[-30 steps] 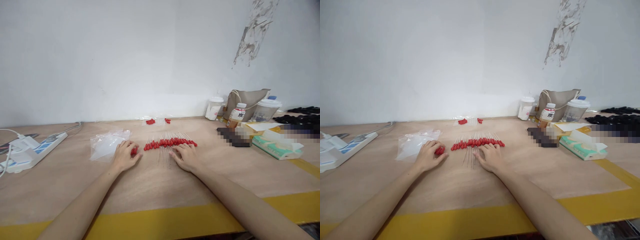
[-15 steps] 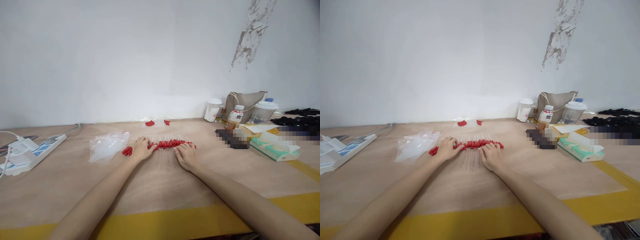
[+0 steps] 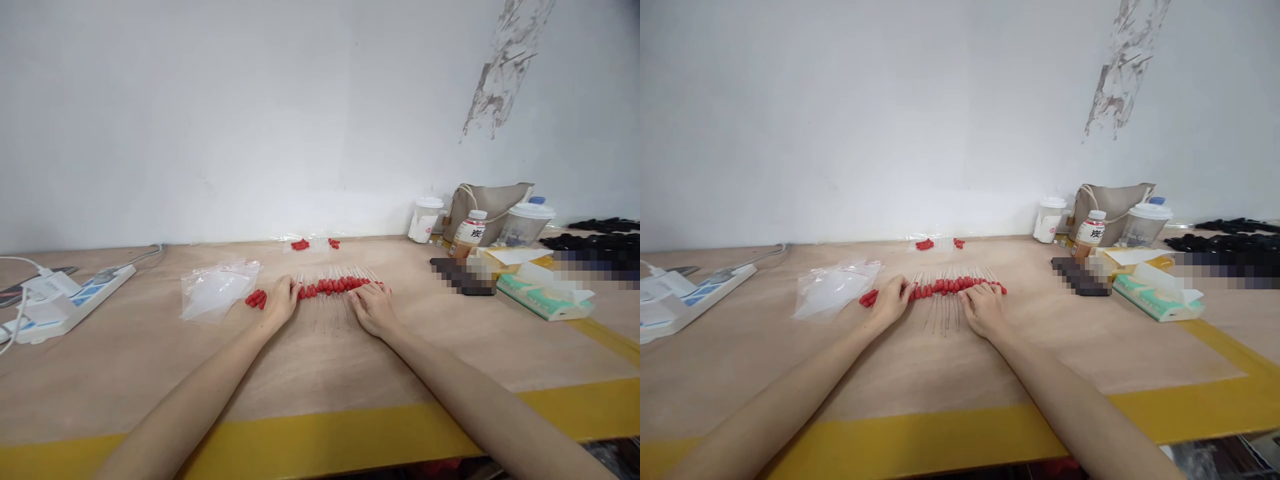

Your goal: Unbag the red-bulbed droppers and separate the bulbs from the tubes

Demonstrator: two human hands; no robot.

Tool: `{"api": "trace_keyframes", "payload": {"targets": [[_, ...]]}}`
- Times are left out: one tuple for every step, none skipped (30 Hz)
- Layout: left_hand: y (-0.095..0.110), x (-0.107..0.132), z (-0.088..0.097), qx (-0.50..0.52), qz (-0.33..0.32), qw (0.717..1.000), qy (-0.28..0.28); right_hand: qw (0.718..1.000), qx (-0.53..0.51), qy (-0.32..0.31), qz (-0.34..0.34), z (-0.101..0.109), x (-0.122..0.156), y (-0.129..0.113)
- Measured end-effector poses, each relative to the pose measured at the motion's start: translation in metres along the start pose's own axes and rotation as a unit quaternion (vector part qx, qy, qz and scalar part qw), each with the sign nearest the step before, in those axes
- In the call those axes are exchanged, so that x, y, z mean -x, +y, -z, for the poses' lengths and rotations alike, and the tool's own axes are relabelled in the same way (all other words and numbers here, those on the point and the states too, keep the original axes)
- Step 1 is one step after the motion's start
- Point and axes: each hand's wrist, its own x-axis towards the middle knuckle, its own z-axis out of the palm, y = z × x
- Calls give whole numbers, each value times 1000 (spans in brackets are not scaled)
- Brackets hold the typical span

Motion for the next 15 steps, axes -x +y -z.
{"api": "trace_keyframes", "payload": {"targets": [[-2,2,2,7,2,1000,4,1000,-1,0,0,0,0,0],[-3,4,5,18,3,1000,9,1000,-3,0,0,1,0,0],[-5,6,6,31,3,999,16,1000,-7,-1,2,1,0,-1],[-7,9,8,47,3,999,21,1000,-12,-1,3,1,0,-1],[-8,11,9,66,3,997,27,1000,-17,-1,4,1,0,-2],[-9,14,11,86,4,996,33,1000,-23,-1,5,1,0,-2],[-10,17,12,108,4,993,37,1000,-28,1,6,1,0,-2],[-9,20,13,129,1,991,38,999,-32,6,7,1,0,-2],[-7,23,14,148,-7,988,36,999,-33,15,10,0,1,-2],[-5,26,15,163,-23,986,33,999,-30,27,13,0,1,-1],[-3,29,16,170,-45,984,27,999,-26,42,18,0,1,-1],[0,32,17,171,-73,982,17,998,-18,54,25,1,1,-1],[2,35,18,166,-100,981,8,997,-10,62,34,2,2,-1],[4,37,18,160,-124,979,1,997,-1,61,47,2,2,-1],[5,39,17,155,-145,977,-7,996,5,52,66,4,2,-2]]}}
